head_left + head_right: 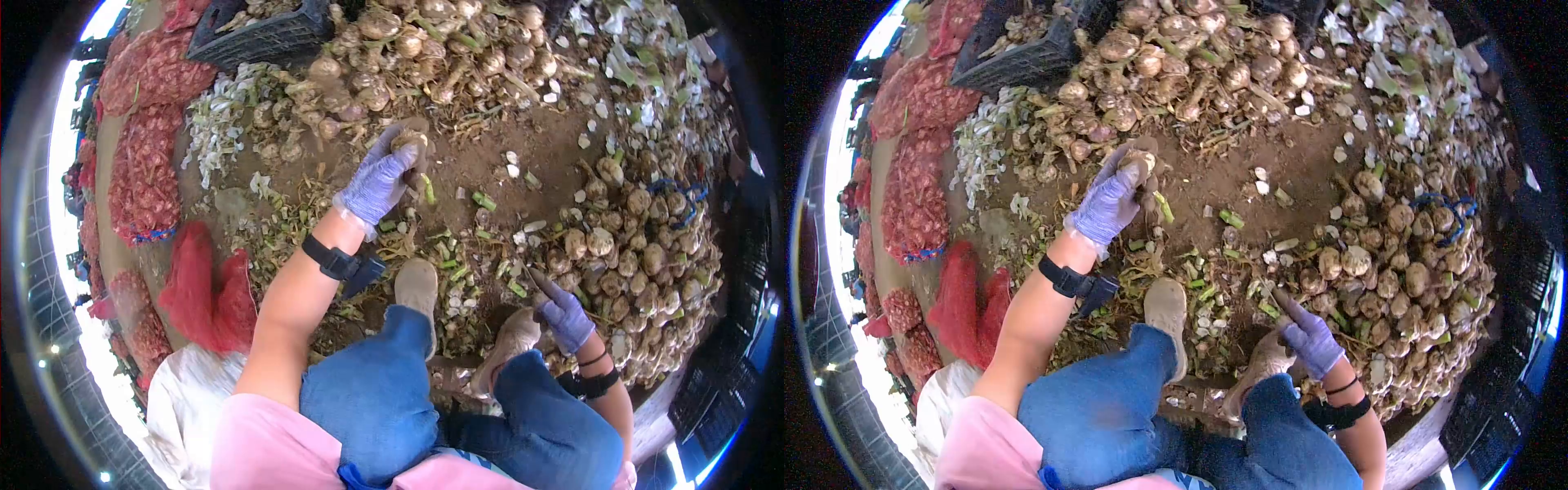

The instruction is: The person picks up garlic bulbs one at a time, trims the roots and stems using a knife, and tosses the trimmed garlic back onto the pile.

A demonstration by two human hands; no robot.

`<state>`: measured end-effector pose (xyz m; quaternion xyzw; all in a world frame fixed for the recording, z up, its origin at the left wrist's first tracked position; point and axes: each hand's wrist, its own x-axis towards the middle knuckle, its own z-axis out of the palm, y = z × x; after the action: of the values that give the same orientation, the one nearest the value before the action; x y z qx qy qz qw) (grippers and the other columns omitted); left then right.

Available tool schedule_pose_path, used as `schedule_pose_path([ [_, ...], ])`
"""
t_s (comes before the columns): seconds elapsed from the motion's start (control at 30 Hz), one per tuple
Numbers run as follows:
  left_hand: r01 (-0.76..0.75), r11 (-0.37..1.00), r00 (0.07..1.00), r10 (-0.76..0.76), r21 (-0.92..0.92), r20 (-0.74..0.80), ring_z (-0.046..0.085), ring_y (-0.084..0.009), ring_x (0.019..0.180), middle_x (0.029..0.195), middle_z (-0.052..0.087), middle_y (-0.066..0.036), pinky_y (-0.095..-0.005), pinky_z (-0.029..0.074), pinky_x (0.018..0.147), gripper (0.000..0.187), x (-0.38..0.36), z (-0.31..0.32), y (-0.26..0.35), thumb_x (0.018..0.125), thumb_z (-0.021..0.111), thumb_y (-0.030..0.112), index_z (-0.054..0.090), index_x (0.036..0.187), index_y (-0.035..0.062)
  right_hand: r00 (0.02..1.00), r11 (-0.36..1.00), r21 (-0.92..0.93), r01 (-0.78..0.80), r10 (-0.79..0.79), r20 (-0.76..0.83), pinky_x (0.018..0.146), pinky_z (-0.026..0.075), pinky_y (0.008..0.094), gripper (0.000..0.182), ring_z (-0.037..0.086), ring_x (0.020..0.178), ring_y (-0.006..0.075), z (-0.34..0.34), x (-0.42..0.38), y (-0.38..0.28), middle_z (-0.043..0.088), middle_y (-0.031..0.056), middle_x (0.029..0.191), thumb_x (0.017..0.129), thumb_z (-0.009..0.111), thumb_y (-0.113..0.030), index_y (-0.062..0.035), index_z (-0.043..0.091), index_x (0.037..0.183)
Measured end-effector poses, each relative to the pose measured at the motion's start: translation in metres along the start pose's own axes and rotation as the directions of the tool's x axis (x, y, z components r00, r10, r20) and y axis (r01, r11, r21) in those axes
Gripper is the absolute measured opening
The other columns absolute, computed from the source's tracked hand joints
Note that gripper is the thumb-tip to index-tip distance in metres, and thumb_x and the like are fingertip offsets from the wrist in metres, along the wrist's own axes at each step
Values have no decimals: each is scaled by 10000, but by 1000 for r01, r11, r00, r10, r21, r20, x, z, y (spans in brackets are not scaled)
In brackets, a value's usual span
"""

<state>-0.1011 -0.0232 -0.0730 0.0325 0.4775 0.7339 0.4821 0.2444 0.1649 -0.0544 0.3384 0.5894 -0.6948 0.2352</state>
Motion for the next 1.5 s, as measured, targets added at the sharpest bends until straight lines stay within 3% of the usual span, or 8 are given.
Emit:
schedule_pose_path([
  [0.33, 168, 974, 973, -189, -153, -133, 629, -188, 689, 880, 680, -92, -314, 496, 498, 590, 16, -12, 25, 962, 378, 595, 647, 1078, 82, 1000, 1000, 20, -6, 6, 2, 574, 447, 237, 569, 473, 634, 68, -1, 4, 5, 548, -25, 811, 954, 552, -277, -142, 374, 1477],
  [0.53, 71, 970, 993, -45, -233, 113, 659, -219, 830, 1081, 663, -124, -377, 561, 688, 552, 15, -24, 21, 940, 531, 492, 550, 1261, 44, 1000, 999, 42, -31, 31, 0, 590, 460, 235, 571, 496, 670, 70, 0, 6, 0, 564, -19, 858, 953, 553, -262, -142, 369, 1479],
  [0.8, -166, 869, 981, 194, 466, -13, 582, -148, 1021, 1150, 592, -18, -293, 487, 920, 559, -1, 2, 18, 763, 753, 27, 526, 1272, 75, 999, 984, -180, 12, -20, -45, 602, 473, 251, 577, 511, 670, 71, -2, 6, -19, 606, 40, 910, 935, 566, -266, -107, 387, 1460],
  [0.9, -111, 756, 989, 149, 646, -6, 575, -137, 1009, 1136, 587, -10, -275, 483, 919, 608, -9, 26, 4, 726, 781, 1, 521, 1269, 85, 786, 649, -590, 480, -617, -39, 728, 523, 371, 554, 672, 803, 337, 3, 13, -39, 649, 220, 1006, 933, 531, -323, -78, 425, 1419],
  [1.0, -160, 743, 987, 99, 650, 129, 564, -130, 986, 1105, 576, -29, -281, 490, 878, 583, -18, 50, -8, 751, 789, 57, 503, 1258, 81, 801, 595, -627, 502, -593, 78, 817, 509, 400, 592, 645, 960, 392, 6, 2, -83, 622, 255, 1103, 923, 559, -365, -61, 422, 1412],
  [1.17, 63, 922, 970, -146, 382, 193, 561, -118, 945, 1076, 556, -37, -282, 506, 831, 633, -42, 92, 10, 790, 786, 148, 457, 1321, 45, 854, 805, -390, 447, -514, -83, 866, 479, 358, 683, 629, 994, 278, 14, 0, -96, 625, 173, 1139, 904, 620, -370, -41, 364, 1444],
  [1.33, -547, 422, 836, 234, 723, 496, 635, -309, 977, 1133, 591, -173, -400, 537, 801, 659, -44, 107, -29, 738, 800, 134, 463, 1297, 42, 849, 866, 27, 499, -482, -217, 979, 413, 294, 829, 490, 1152, 122, 24, 15, -105, 522, 62, 1296, 846, 721, -284, -9, 268, 1484],
  [1.5, -575, 235, 817, 215, 784, 535, 612, -394, 997, 1122, 596, -186, -441, 525, 851, 699, -52, 128, -33, 665, 800, 93, 470, 1280, 67, 911, 770, 486, 413, -352, -217, 1001, 405, 284, 864, 467, 1205, 139, 34, 7, -112, 470, 89, 1374, 826, 728, -143, -11, 208, 1503],
])
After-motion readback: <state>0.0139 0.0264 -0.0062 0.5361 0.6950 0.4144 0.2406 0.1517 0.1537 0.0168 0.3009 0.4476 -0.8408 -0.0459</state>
